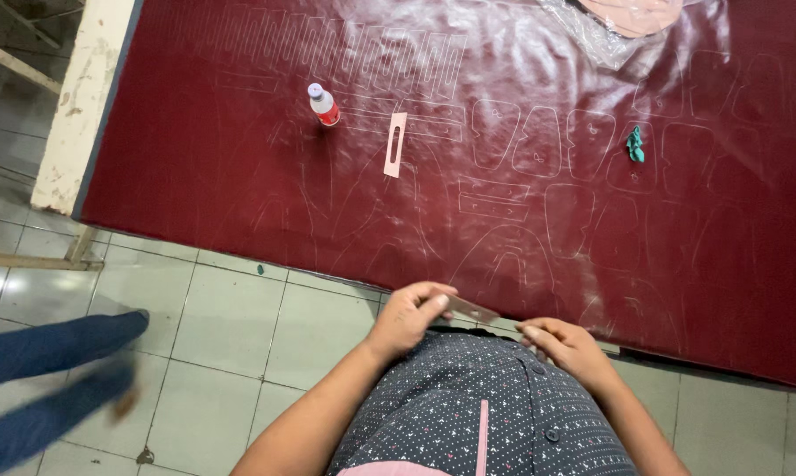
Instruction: The person aligns small pink paper pattern strips on a red pattern-making table and uses a pointed scribe to punch and mark hole positions on them. They reposition the table cover, retrieve pieces, and work on the strips one at a time, pressing the tool through the marked spots.
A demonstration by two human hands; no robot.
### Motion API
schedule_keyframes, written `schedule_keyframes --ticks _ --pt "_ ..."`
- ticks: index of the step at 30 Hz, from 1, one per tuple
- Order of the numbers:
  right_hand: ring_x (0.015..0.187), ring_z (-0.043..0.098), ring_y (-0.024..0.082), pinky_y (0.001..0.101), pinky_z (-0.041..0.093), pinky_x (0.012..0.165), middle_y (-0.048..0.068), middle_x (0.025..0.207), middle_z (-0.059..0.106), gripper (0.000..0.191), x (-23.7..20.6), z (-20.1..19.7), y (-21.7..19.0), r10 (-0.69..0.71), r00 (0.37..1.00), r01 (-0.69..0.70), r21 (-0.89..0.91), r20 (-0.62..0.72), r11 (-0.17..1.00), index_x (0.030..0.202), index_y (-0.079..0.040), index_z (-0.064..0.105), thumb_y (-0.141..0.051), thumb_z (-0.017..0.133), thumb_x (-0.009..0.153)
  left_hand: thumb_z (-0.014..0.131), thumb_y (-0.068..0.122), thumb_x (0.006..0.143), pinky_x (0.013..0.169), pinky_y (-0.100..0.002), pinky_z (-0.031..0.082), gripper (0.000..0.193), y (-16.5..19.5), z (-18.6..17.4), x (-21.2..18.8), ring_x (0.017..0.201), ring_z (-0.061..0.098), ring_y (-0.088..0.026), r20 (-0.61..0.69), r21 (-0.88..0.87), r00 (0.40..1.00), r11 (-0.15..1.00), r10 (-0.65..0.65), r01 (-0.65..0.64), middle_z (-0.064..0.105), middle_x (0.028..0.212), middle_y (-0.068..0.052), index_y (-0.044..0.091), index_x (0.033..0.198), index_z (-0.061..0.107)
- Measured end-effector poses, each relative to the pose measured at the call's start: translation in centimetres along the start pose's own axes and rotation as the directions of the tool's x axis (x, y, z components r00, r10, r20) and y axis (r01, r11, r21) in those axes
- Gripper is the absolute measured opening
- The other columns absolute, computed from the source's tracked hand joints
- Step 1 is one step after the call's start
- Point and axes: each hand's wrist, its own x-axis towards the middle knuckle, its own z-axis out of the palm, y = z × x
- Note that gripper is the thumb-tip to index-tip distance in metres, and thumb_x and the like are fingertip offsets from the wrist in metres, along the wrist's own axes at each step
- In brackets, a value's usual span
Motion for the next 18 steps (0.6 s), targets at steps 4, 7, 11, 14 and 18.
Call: schedule_keyframes --ticks 4,7,11,14,18 --pt "0.096 0.070 0.015 0.0296 0.053 0.086 0.007 0.105 0.080 0.040 -1.5 -0.3 2.2 0.097 0.990 -0.078 0.176 -0.100 0.981 0.121 -0.003 0.076 -0.031 0.058 0.098 0.057 0.017 0.101 0.081 -0.028 0.057 0.030 1.3 -1.5 1.1 0.090 0.071 -0.012 -0.235 -0.012 0.966 0.994 0.106 -0.111 0.074 0.101 -0.007 -0.003 0.120 0.067" --pt "0.097 0.070 0.017 0.0302 0.053 0.088 0.010 0.105 0.080 0.037 -2.4 -0.3 3.3 0.118 0.981 -0.103 0.102 -0.154 0.989 0.118 -0.001 0.076 -0.028 0.061 0.096 0.056 0.018 0.101 0.076 -0.028 0.057 0.029 2.5 -2.3 1.8 0.088 0.071 -0.012 -0.357 0.020 0.930 0.996 0.083 -0.081 0.074 0.100 -0.007 -0.002 0.119 0.067" --pt "0.099 0.073 0.022 0.0341 0.054 0.089 0.017 0.104 0.081 0.035 -2.5 -0.4 4.3 0.187 0.948 -0.234 -0.167 -0.259 0.958 0.111 0.000 0.077 -0.028 0.066 0.095 0.057 0.018 0.101 0.073 -0.027 0.058 0.029 3.6 -2.8 2.5 0.084 0.070 -0.013 -0.384 0.065 0.921 0.997 0.069 -0.048 0.075 0.098 -0.009 -0.002 0.120 0.067" --pt "0.102 0.076 0.026 0.0371 0.055 0.091 0.022 0.104 0.081 0.034 -2.7 -1.1 5.3 0.266 0.921 -0.365 -0.391 -0.285 0.845 0.105 0.002 0.079 -0.029 0.068 0.093 0.057 0.019 0.100 0.069 -0.027 0.058 0.030 3.8 -2.7 2.6 0.082 0.071 -0.013 -0.395 0.073 0.918 0.997 0.042 -0.014 0.075 0.099 -0.009 -0.001 0.120 0.067" --pt "0.102 0.077 0.028 0.0388 0.055 0.090 0.024 0.103 0.081 0.033 -3.7 -1.9 8.4 0.283 0.914 -0.385 -0.396 -0.292 0.834 0.101 0.002 0.079 -0.028 0.070 0.090 0.057 0.020 0.101 0.068 -0.027 0.059 0.031 3.7 -2.7 2.7 0.081 0.072 -0.013 -0.396 0.060 0.917 0.998 0.047 -0.026 0.075 0.099 -0.008 -0.001 0.121 0.065"
